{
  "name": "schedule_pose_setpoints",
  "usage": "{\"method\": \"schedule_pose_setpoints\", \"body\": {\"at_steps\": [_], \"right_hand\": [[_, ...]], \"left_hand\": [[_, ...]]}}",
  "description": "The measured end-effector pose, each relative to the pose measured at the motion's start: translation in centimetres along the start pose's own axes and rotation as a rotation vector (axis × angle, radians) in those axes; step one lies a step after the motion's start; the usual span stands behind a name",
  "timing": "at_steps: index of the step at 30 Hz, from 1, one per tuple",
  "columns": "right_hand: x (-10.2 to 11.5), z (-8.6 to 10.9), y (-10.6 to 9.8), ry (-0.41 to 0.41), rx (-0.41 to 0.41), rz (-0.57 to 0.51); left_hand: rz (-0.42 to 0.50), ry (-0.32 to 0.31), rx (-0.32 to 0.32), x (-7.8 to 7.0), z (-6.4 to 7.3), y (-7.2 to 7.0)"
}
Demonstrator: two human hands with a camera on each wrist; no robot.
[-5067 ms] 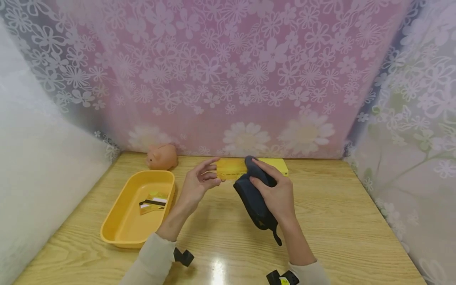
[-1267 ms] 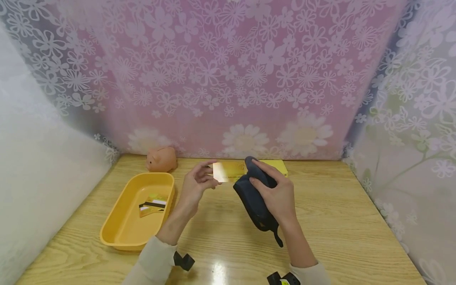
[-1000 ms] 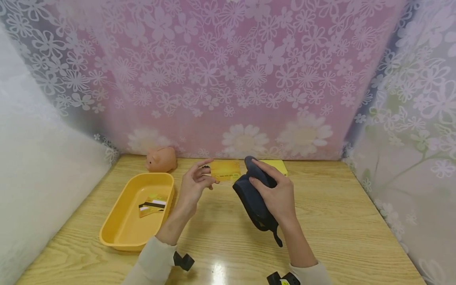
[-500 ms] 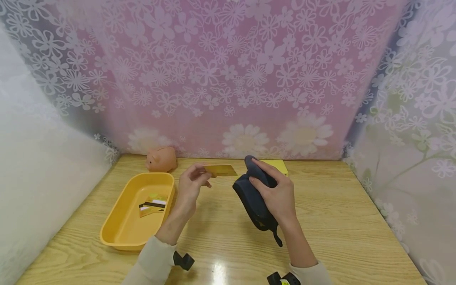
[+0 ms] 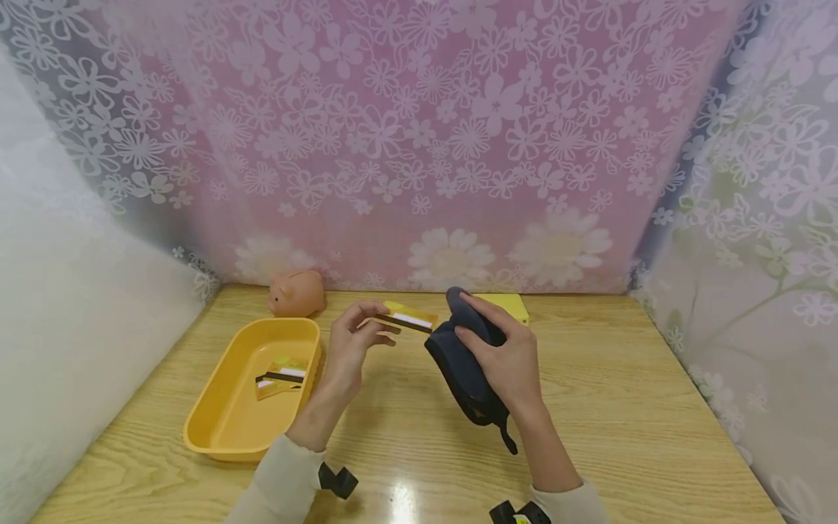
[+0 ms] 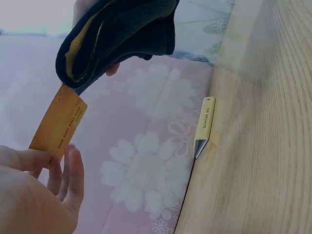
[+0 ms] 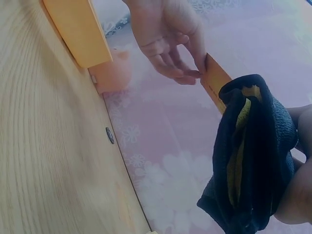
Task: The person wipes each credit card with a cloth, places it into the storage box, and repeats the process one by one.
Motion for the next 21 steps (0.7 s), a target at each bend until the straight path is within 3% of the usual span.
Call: {"method": "schedule_pose_setpoints", "body": {"at_steps": [8,21], "right_hand": [[0.0,0.0,0.1,0.004,0.001,-0.008],[0.8,0.1,1.4,-0.064,0.033,-0.034]], "left_hand": [[0.069,0.051,0.095,-0.3,-0.1,0.7],[0.023,-0.004,0.093,0.3,-0.1,1.1]]}}
Point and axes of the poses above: each hand's wrist, its own z-axis away from the middle knuckle, its own y-axis out of the palm, x = y × z, the point moved 8 cm from there along -z, towards the middle knuckle, and after that the axes turned 8 degrees about x, right-handed, at the moved point
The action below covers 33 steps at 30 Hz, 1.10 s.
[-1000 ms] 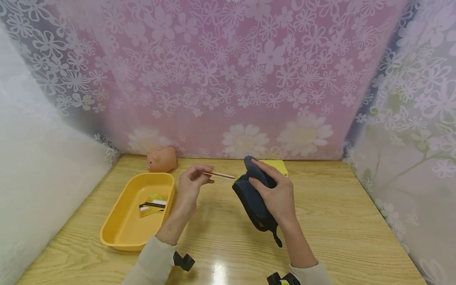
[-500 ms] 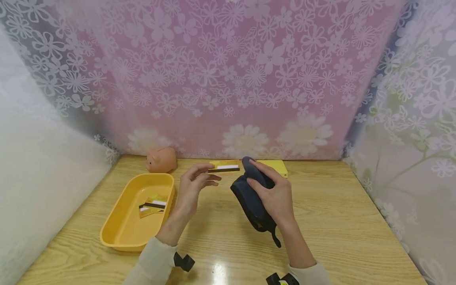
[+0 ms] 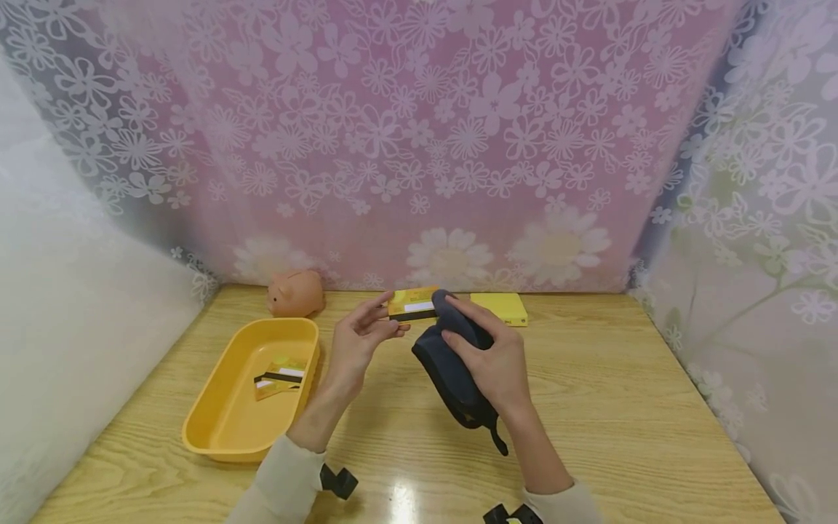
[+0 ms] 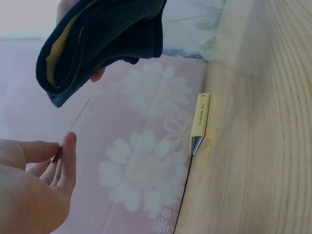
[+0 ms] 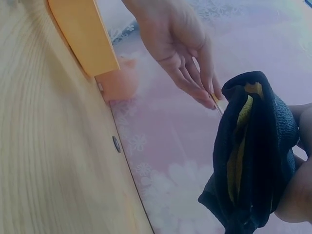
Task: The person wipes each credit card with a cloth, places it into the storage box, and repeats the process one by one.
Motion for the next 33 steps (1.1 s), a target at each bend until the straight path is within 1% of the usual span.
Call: {"method": "schedule_pose_setpoints", "body": {"at_steps": [5,12,18,21,24,28,31,33], "right_hand": [[0.0,0.0,0.8,-0.040,0.031,-0.026],[0.3,0.0,1.8,-0.074,0.054,-0.053],[0.4,0.2,2.5,-0.071,0.076,-0.058],[0.5,0.4,3.2,-0.070,0.097,-0.040],[0.8,0.6,3.9,-0.080,0.122,-0.029],[1.1,0.7,4.5,-0.084,0.135,-0.007],[1.0,0.8,4.6,-0.065,0.127,0.015],[1.0,0.8,4.6,-0.049,0.122,0.022]], "left_hand": [[-0.008,0.003,0.023,0.1,-0.1,0.2],[-0.025,-0.013,0.054,0.3,-0.1,0.5],[-0.115,-0.044,0.076,0.5,0.0,0.7],[-0.144,-0.054,0.089,0.6,0.1,0.9],[-0.145,-0.053,0.110,0.7,0.1,1.1],[-0.185,-0.043,0.130,0.7,0.2,1.5],[-0.220,-0.035,0.139,0.6,0.2,1.7],[-0.225,-0.029,0.141,0.6,0.3,1.8]]}}
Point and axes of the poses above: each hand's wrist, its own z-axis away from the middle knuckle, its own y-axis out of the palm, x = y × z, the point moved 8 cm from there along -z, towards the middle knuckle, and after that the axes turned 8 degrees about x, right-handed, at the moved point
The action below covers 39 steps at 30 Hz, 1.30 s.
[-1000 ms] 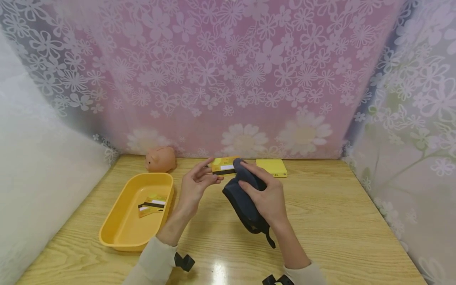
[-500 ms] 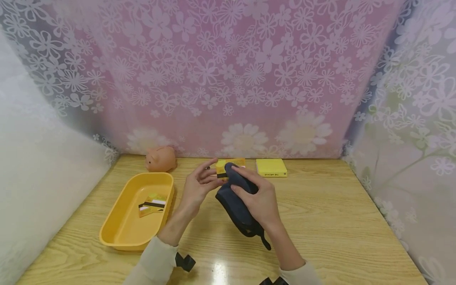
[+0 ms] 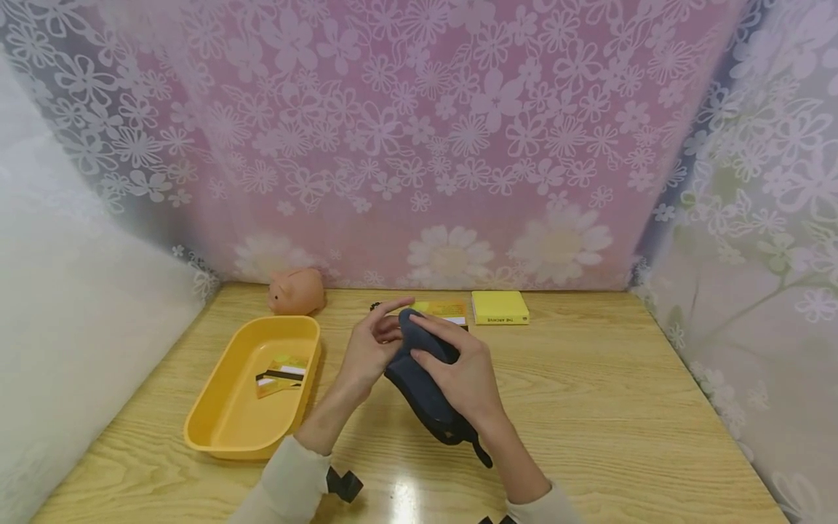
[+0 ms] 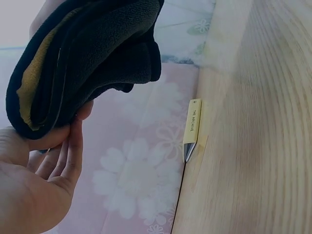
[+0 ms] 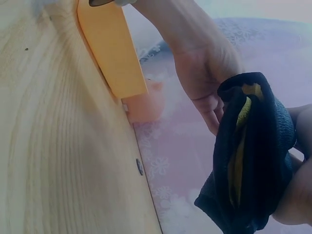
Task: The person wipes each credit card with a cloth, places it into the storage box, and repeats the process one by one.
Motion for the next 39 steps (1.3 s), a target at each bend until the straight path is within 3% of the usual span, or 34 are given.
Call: {"method": "schedule_pose_setpoints", "body": {"at_steps": [13,20,29,39], "right_hand": [[-0.1,-0.1,-0.9,0.019,-0.027,0.027],[-0.4,-0.1,-1.7,0.021,-0.050,0.036],[-1.2,-0.1,-3.9,0.041,-0.114,0.082],[-2.6,0.0,-6.5,0.130,-0.176,0.095]], "left_hand": [[0.056,-0.023,-0.033,-0.1,0.2,0.0],[0.040,-0.036,-0.056,-0.1,0.2,-0.3],[0.103,-0.036,-0.089,-0.1,0.1,-1.3],[0.073,-0.047,-0.092,-0.2,0.0,-1.7]]}}
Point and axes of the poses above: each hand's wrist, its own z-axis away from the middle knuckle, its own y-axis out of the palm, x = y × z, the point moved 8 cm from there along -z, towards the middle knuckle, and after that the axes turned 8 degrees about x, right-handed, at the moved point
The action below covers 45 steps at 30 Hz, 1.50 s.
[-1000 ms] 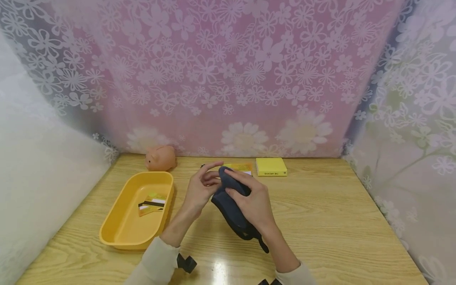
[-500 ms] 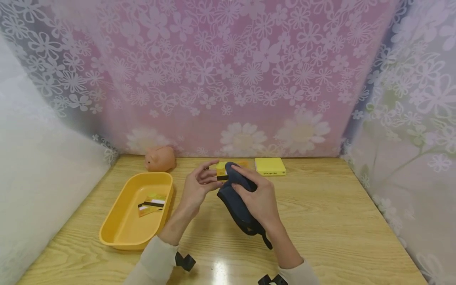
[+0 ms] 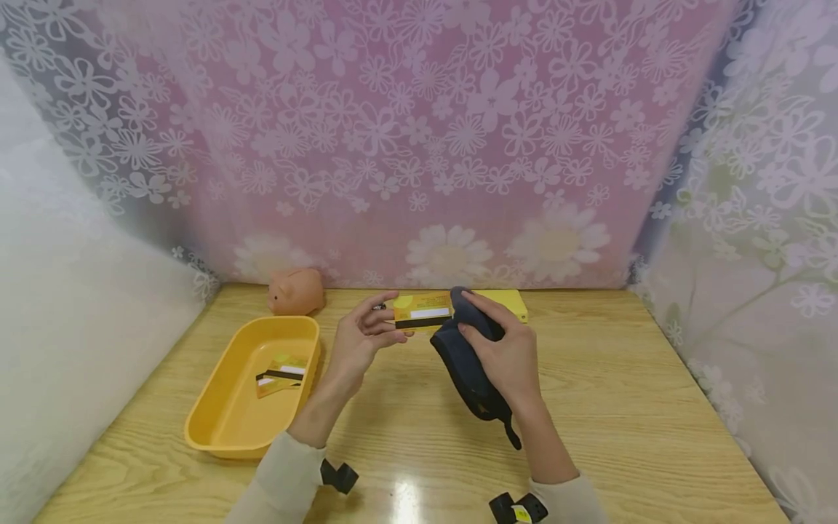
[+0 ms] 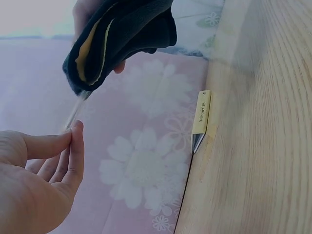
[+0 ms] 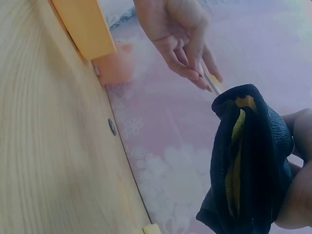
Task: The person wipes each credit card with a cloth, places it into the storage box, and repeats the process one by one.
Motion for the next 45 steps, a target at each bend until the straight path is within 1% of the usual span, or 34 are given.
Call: {"method": "schedule_pose_setpoints", "body": {"at_steps": [4,8,12,15,21,25,30,33,40,45], "right_hand": [[-0.1,0.0,-0.6,0.015,-0.018,0.006],[0.9,0.2,-0.1,-0.038,-0.004,-0.024],[2.2,0.4,1.5,-0.125,0.055,-0.068],[2.9,0.8,3.1,-0.163,0.102,-0.084],[3.6,1.4,5.7,-0.200,0.180,-0.099],[3.7,1.5,6.4,-0.204,0.193,-0.100],[3.5,1.5,6.2,-0.173,0.186,-0.103],[3.2,1.4,5.8,-0.148,0.169,-0.096],[2.3,0.9,4.1,-0.089,0.122,-0.064],[1.5,0.5,3.0,-0.076,0.089,-0.055]], "left_hand": [[0.007,0.005,-0.003,0.0,0.0,-0.1],[0.010,0.000,-0.008,0.1,0.0,-0.1],[-0.011,-0.010,-0.010,0.1,0.0,0.0],[-0.026,-0.011,-0.003,0.2,0.0,0.2],[-0.054,0.006,0.030,0.3,0.0,0.8],[-0.094,0.033,0.044,0.0,0.0,1.2],[-0.128,0.056,0.052,-0.3,0.0,1.5],[-0.126,0.049,0.052,-0.3,-0.1,1.5],[-0.060,0.005,0.028,0.1,0.1,1.0],[-0.023,-0.003,0.011,0.0,0.2,0.5]]}}
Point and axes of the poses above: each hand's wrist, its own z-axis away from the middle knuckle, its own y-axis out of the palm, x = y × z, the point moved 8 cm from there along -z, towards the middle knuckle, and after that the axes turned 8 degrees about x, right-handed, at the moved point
